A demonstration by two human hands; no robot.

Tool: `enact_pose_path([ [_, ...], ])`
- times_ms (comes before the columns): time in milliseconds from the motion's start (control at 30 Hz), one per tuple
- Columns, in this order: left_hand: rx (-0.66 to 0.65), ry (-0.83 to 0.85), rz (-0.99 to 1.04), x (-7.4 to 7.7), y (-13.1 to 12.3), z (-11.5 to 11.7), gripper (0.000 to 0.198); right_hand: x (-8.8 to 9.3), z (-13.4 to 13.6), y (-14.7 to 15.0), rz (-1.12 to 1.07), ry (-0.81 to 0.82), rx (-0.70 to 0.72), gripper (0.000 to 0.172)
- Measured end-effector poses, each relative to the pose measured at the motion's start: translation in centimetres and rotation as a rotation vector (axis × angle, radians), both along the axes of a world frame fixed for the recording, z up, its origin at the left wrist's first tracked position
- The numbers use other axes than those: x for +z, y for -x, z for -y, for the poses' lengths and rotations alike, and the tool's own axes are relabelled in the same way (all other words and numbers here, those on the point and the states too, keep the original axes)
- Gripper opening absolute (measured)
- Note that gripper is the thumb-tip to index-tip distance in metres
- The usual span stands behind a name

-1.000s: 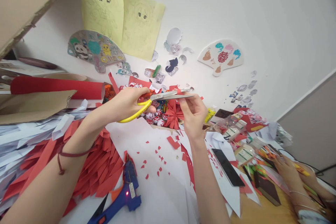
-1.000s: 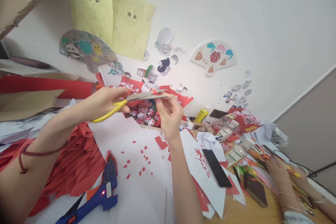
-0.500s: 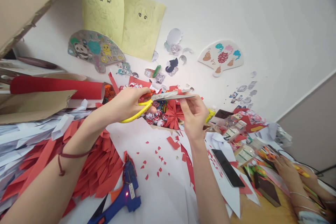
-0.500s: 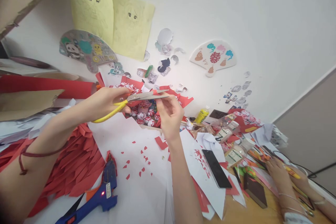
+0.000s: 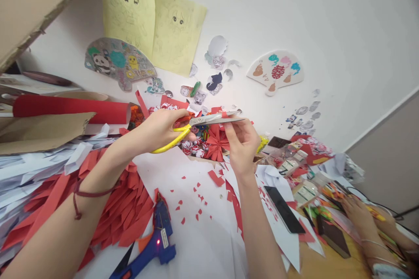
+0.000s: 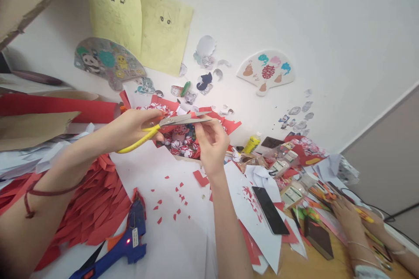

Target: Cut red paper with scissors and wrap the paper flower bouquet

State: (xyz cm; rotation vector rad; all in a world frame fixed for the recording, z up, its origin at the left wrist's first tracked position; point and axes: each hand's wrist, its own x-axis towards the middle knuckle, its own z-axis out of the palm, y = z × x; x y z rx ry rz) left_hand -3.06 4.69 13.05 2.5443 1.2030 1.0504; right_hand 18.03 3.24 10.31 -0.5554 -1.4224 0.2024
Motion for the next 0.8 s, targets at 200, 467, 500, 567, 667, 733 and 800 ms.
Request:
enact_pose_path([
  [200,-0.01,0.0,0.019,0.0,-0.2,0.0,0.016,-0.1,0.0,0.1,0.0,-0.007,0.001,0.011],
  [467,-0.032,-0.004,0.055,-0.4,-0.2,-0.4,0.016,0.0,-0.1,0.4,-0.031,-0.031,-0.015,0.007],
  [500,-0.034,-0.001,0.06,-0.5,-0.3,-0.5,0.015,0.0,-0.1,0.4,-0.038,-0.036,-0.015,0.007],
  [567,-0.032,0.0,0.067,-0.6,-0.4,-0.6,0.013,0.0,-0.1,0.6,-0.052,-0.04,-0.017,0.006],
  [667,-0.04,-0.004,0.073,-0.7,-0.6,-0.6,0.01,-0.1,-0.1,0.8,-0.075,-0.048,-0.019,0.004],
  [733,-0.049,0.005,0.076,-0.8,-0.7,-0.6,0.011,-0.1,-0.1,1.0,-0.086,-0.052,-0.024,0.004],
  [800,-0.051,0.018,0.079,-0.8,-0.8,-0.5,0.013,-0.2,-0.1,1.0,-0.09,-0.051,-0.033,0.005],
])
